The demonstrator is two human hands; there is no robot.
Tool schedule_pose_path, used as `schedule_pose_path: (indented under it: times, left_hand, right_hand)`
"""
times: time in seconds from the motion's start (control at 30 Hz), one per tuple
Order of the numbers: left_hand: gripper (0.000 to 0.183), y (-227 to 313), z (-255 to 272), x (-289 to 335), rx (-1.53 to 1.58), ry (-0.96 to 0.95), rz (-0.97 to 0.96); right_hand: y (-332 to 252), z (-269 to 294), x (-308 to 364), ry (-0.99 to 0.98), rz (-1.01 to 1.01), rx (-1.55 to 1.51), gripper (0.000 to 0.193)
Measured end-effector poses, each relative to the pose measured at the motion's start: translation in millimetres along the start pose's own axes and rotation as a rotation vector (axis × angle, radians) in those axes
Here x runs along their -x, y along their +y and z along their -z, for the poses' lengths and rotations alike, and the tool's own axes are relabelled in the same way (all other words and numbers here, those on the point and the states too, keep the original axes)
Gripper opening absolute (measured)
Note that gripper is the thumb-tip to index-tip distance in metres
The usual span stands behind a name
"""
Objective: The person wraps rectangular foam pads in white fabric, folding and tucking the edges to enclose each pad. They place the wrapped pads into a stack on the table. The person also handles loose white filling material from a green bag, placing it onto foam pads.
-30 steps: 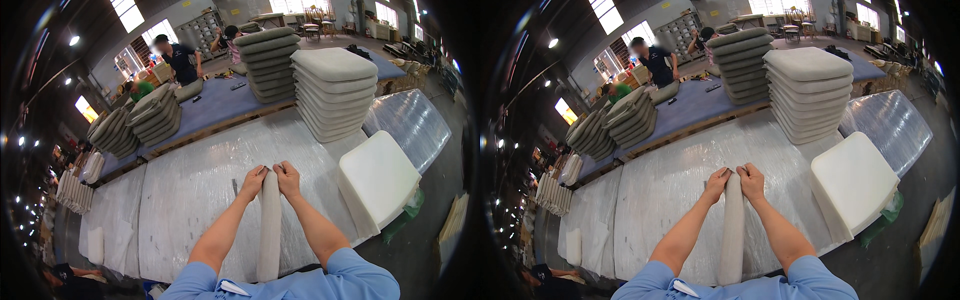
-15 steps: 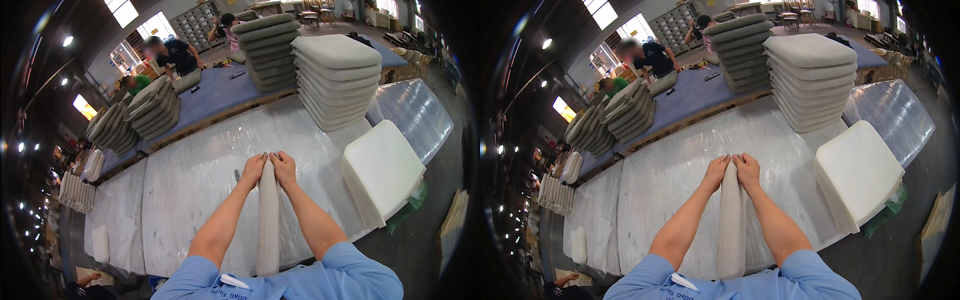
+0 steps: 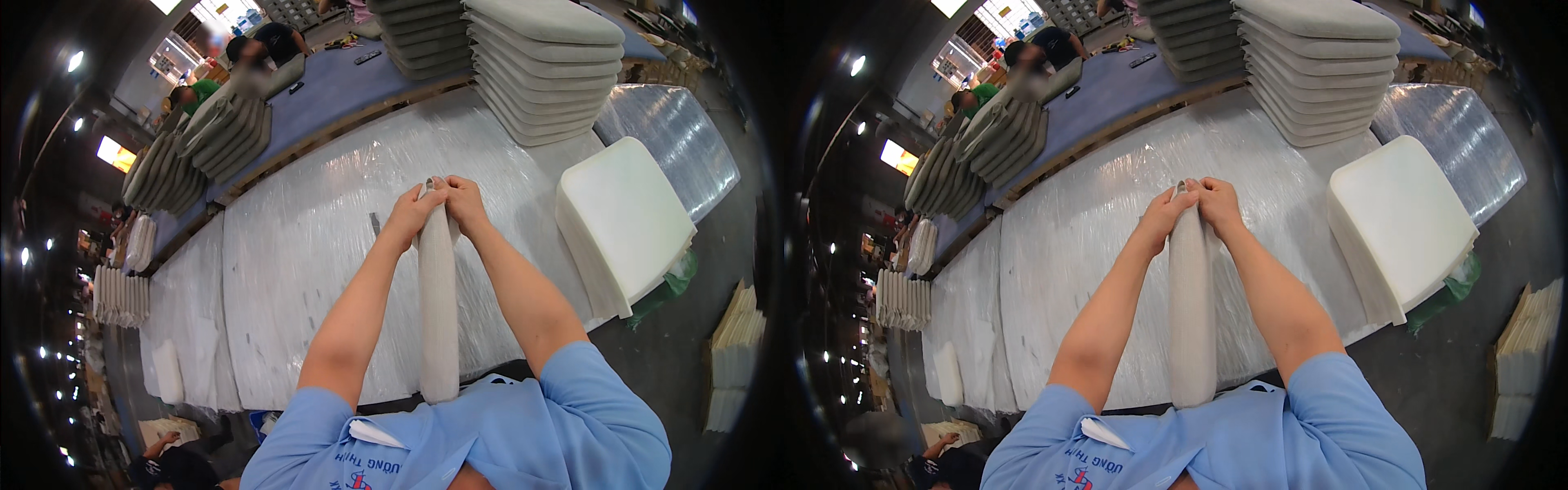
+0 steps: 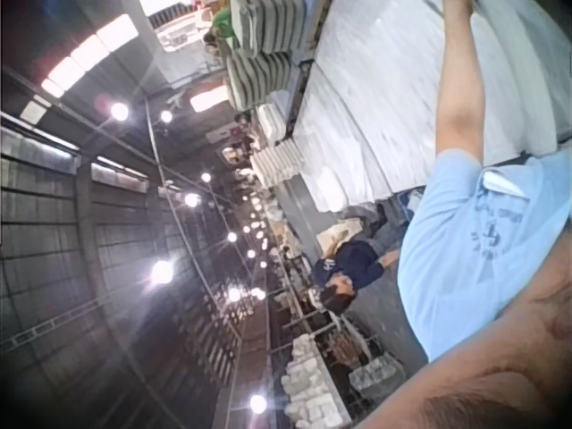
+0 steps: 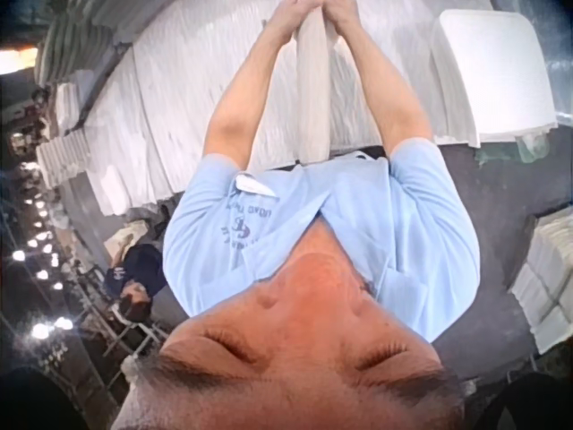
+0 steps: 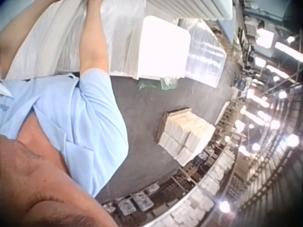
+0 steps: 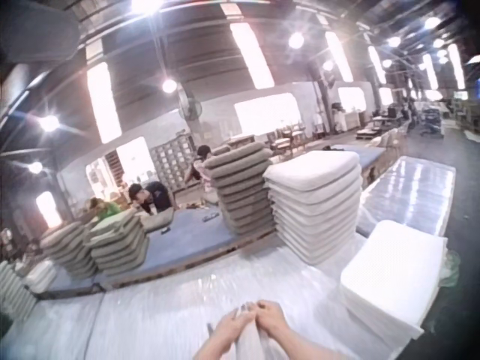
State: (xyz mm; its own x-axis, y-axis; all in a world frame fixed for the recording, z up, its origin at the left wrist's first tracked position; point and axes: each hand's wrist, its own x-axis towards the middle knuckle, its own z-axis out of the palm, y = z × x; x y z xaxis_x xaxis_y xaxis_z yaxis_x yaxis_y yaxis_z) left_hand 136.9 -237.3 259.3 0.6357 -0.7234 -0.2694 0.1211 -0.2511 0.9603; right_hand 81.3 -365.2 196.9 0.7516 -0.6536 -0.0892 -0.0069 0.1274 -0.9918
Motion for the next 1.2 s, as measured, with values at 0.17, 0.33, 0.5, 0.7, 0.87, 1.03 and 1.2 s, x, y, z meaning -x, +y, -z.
schedule_pose_path:
  times: [0.17, 0.33, 0.5, 0.7, 0.87, 1.03, 1.2]
  left_hand:
    - [0.041, 8, 3, -13, -0.008, 0.042, 0.102]
    - [0.050, -10, -32, -22, -0.145, 0.173, -0.118]
    - [0.073, -96, -17, 8, -0.320, 0.352, -0.418]
    - [0.101, -246, 23, 154, -0.293, 0.253, 0.540]
    - [0.090, -221, 63, 198, -0.042, 0.150, 0.597]
    - [0.082, -145, 92, 217, -0.298, 0.191, 0.491]
    - [0.080, -100, 92, 292, -0.788, -0.038, 0.521]
  right_hand:
    - [-9, 15, 46, 0.263, 0.157, 0.233, 0.047]
    - [-47, 33, 202, -0.165, 0.304, 0.453, 0.086]
    - [-42, 56, 219, -0.158, 0.274, 0.611, 0.095]
    - [30, 161, 220, 0.090, -0.238, -0.102, 0.095]
    - [55, 187, 225, 0.151, -0.439, -0.191, 0.094]
    - [41, 200, 208, -0.089, -0.643, -0.155, 0.098]
    - [50, 206, 235, -0.125, -0.774, 0.051, 0.099]
